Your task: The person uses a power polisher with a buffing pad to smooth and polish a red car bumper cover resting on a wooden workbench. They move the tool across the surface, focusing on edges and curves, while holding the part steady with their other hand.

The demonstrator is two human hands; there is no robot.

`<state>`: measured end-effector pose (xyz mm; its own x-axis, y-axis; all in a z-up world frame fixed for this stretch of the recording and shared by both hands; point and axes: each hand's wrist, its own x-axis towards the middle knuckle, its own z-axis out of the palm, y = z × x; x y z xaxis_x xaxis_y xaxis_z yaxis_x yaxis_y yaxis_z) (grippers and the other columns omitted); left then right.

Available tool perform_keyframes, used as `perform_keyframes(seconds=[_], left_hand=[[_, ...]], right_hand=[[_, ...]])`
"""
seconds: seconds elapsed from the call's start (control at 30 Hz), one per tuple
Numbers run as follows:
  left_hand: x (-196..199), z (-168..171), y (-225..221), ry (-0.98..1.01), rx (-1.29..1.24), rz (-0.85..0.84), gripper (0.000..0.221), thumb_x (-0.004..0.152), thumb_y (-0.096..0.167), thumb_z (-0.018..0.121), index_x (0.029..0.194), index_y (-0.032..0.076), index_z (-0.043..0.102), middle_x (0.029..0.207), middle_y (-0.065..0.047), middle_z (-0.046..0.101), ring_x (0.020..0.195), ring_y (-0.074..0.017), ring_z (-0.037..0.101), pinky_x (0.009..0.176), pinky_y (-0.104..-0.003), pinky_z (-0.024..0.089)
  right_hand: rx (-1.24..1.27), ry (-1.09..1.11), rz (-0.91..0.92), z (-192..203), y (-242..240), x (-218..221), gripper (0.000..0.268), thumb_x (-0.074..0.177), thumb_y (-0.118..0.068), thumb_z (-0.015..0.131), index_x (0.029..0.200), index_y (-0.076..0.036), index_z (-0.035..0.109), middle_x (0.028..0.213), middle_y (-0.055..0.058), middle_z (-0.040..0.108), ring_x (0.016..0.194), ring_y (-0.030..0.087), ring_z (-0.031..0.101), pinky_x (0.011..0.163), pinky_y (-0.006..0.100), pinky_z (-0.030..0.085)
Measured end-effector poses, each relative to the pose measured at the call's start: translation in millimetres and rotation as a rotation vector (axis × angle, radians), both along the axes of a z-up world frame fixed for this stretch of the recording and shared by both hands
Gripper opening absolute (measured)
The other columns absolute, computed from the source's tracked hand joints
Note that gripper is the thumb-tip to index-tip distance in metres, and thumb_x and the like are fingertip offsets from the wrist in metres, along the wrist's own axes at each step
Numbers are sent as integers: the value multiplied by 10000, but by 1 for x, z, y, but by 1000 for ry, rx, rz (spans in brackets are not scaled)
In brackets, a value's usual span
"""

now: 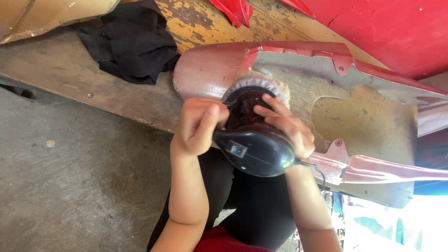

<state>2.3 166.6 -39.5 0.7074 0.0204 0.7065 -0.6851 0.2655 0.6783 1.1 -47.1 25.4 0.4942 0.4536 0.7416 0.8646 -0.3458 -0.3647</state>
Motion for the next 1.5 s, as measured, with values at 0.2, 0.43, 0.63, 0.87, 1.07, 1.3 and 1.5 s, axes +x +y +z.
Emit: perform_keyframes(seconds=[0.2,0.43,0.63,0.87,1.07,1.3,1.5], left_hand=[[-10,0,4,103,-8,-127,467,1114,164,389,674,8,399,606,-79,404,547,-226,421,587,-374,346],[-5,1,-7,-21,13,-83,459,1147,177,371,728,4,448,659,-95,472,612,-242,467,649,-393,391],[-6,-13,16,-14,-116,82,498,1123,206,367,669,7,417,624,-81,431,573,-218,436,610,-382,355],[-15,-9,18,108,-77,-50,454,1102,143,412,672,-4,420,613,-79,436,551,-212,428,583,-374,358],[-6,-13,11,14,-59,26,449,1131,178,408,729,-2,493,679,-78,508,626,-227,510,646,-393,419],[-10,-27,33,110,-197,40,502,1122,221,394,669,12,453,621,-71,468,521,-179,448,545,-344,341],[-8,-10,9,39,-89,59,478,1110,175,390,676,-2,484,617,-85,506,550,-206,495,585,-367,399]], right_hand=[[-176,-66,-84,-3,-4,-12,196,930,-55,699,1021,88,599,1017,312,742,1130,477,719,1011,584,578],[16,59,27,-1,-11,-1,266,971,-119,693,1079,93,574,1026,266,698,1202,476,695,1068,577,569],[-171,-28,-6,12,32,8,183,951,-54,694,1072,53,607,1091,256,740,1198,422,713,1065,510,559],[-205,57,-46,3,20,-8,213,945,-96,710,1076,28,598,1098,241,741,1196,392,710,1039,481,587],[7,172,24,3,19,7,217,970,-150,652,1104,11,599,1118,229,716,1228,375,691,1029,448,595],[-259,-36,38,8,50,10,205,929,-57,731,1054,40,601,1059,272,746,1166,410,710,1058,521,567],[-70,192,-53,-7,9,-2,184,985,-81,697,1105,27,609,1163,291,722,1190,402,709,1003,440,611]])
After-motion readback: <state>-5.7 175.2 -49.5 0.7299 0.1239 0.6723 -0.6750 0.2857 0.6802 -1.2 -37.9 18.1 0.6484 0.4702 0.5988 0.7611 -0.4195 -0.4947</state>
